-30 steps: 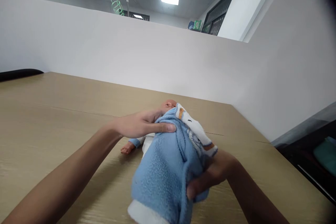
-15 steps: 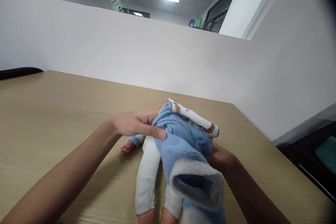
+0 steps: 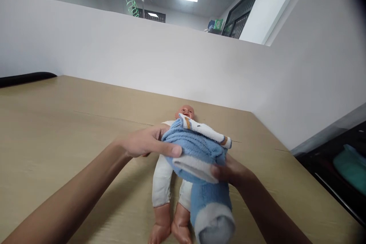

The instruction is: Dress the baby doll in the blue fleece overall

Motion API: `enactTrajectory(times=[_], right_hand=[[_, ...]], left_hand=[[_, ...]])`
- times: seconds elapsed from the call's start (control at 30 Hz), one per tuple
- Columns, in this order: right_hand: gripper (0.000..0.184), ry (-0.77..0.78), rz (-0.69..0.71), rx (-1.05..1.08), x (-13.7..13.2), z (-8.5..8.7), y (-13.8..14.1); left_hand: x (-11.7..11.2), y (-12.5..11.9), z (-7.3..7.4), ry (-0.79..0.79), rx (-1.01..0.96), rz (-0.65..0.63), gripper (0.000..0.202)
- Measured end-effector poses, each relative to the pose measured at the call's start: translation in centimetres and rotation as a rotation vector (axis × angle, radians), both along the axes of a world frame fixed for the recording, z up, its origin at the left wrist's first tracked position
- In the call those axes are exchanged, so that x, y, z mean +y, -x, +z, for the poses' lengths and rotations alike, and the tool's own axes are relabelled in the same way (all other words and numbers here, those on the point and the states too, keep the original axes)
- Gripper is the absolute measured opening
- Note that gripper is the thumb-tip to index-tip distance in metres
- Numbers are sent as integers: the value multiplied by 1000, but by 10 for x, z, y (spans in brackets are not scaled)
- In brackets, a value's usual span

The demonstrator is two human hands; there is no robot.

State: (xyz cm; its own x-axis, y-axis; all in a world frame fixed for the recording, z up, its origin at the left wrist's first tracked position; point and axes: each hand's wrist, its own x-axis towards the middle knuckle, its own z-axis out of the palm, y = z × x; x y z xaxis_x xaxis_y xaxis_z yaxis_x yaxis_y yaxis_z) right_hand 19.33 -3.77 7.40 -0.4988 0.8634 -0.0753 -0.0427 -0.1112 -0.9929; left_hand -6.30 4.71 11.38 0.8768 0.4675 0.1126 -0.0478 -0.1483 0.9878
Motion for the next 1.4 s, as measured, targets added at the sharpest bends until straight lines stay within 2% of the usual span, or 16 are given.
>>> enactTrajectory(times=[0.1, 0.2, 0.33, 0.43, 0.5, 0.6, 0.7, 0.93, 1.1, 1.27, 1.4], right_hand=[[89, -40, 28, -21, -17, 8, 13], [67, -94, -97, -81, -35, 7, 24], [42, -149, -341, -254, -54, -7, 37], [28, -203, -374, -382, -60, -22, 45], [21, -224, -382, -472, -59, -31, 49], [15, -246, -427, -605, -55, -43, 54], [14, -271, -462, -672, -50, -51, 58], [15, -329, -484, -648, -39, -64, 61], [18, -373, -505, -704, -17, -71, 54], [13, -373, -526, -796, -1, -61, 42], [9, -403, -432, -736, -15, -39, 44]], left_hand=[[-25, 2, -5, 153, 4, 55, 46], [-52, 6, -21, 203, -13, 184, 50], [-89, 8, -50, 217, -23, 279, 44], [-110, 7, -69, 245, 77, 409, 43], [-117, 7, -79, 191, 163, 523, 43], [-116, 8, -93, -3, 255, 636, 43], [-110, 11, -102, -161, 309, 674, 42], [-94, 8, -113, -153, 280, 655, 44], [-71, 3, -116, -200, 279, 658, 42], [-64, 1, -112, -239, 401, 701, 41], [-86, 7, -108, -172, 359, 719, 42]])
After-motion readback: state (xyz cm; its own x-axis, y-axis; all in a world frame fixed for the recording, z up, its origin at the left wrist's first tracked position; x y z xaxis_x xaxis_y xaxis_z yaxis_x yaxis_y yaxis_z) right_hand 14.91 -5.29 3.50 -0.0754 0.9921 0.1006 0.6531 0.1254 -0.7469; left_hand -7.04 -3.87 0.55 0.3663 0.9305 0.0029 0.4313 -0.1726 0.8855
